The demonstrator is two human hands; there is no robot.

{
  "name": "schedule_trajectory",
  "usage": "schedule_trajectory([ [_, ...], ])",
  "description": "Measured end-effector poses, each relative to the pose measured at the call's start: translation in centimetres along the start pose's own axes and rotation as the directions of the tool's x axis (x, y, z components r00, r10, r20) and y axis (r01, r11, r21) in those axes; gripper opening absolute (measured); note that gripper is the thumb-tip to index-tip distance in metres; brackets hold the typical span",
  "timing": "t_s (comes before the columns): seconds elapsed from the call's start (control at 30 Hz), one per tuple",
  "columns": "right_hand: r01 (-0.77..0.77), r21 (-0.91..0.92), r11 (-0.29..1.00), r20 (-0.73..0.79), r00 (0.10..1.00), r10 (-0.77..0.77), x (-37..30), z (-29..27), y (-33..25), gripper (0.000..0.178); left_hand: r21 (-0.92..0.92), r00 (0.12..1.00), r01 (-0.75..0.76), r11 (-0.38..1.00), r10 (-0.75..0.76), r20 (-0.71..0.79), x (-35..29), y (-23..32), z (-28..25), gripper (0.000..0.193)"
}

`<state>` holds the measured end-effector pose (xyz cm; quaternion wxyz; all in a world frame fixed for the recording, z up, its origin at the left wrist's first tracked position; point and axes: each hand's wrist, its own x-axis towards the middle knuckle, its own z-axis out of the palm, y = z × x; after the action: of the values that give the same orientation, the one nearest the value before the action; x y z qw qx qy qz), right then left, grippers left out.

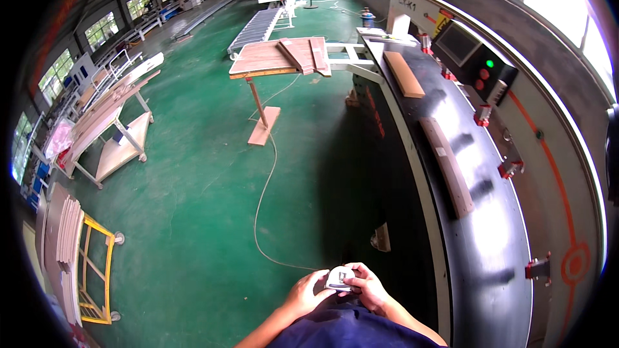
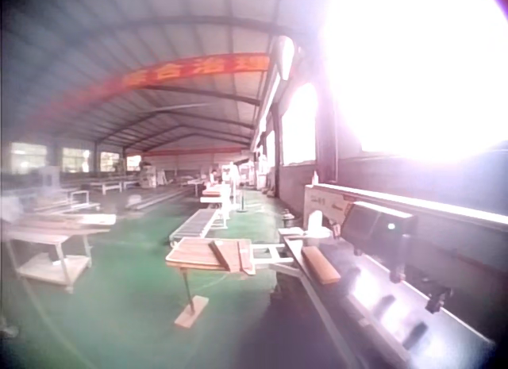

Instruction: The person uses a tape measure to check the dimensions of several wooden planks on a worktable and a machine.

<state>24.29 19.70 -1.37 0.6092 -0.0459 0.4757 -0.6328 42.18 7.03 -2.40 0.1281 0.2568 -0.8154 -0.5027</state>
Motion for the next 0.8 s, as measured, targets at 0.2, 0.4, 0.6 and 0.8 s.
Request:
schedule_trajectory([
  [0.2, -0.058, 0.092, 0.994, 0.087, 0.995, 0.050, 7.7, -2.1, -8.1, 0.033, 0.064, 0.996, -0.093, 0.994, 0.093, 0.002, 11.2, 2.2, -2.1, 0.051],
  [0.4, -0.020, 0.169, 0.985, 0.188, 0.982, -0.012, 13.9, -4.0, -17.2, 0.033, 0.081, 0.978, -0.195, 0.977, 0.188, 0.089, 23.7, 5.5, -5.0, 0.045],
  [0.6, -0.042, 0.219, 0.975, 0.231, 0.973, -0.010, 19.8, -3.5, -20.4, 0.039, -0.185, 0.996, -0.083, 0.979, 0.085, 0.005, 30.6, 3.8, -7.2, 0.032],
  [0.8, -0.050, 0.153, 0.987, 0.224, 0.974, 0.015, 27.1, -3.3, -25.6, 0.043, -0.572, 0.997, 0.066, 0.818, -0.079, 0.001, 39.2, 0.0, -9.2, 0.031],
])
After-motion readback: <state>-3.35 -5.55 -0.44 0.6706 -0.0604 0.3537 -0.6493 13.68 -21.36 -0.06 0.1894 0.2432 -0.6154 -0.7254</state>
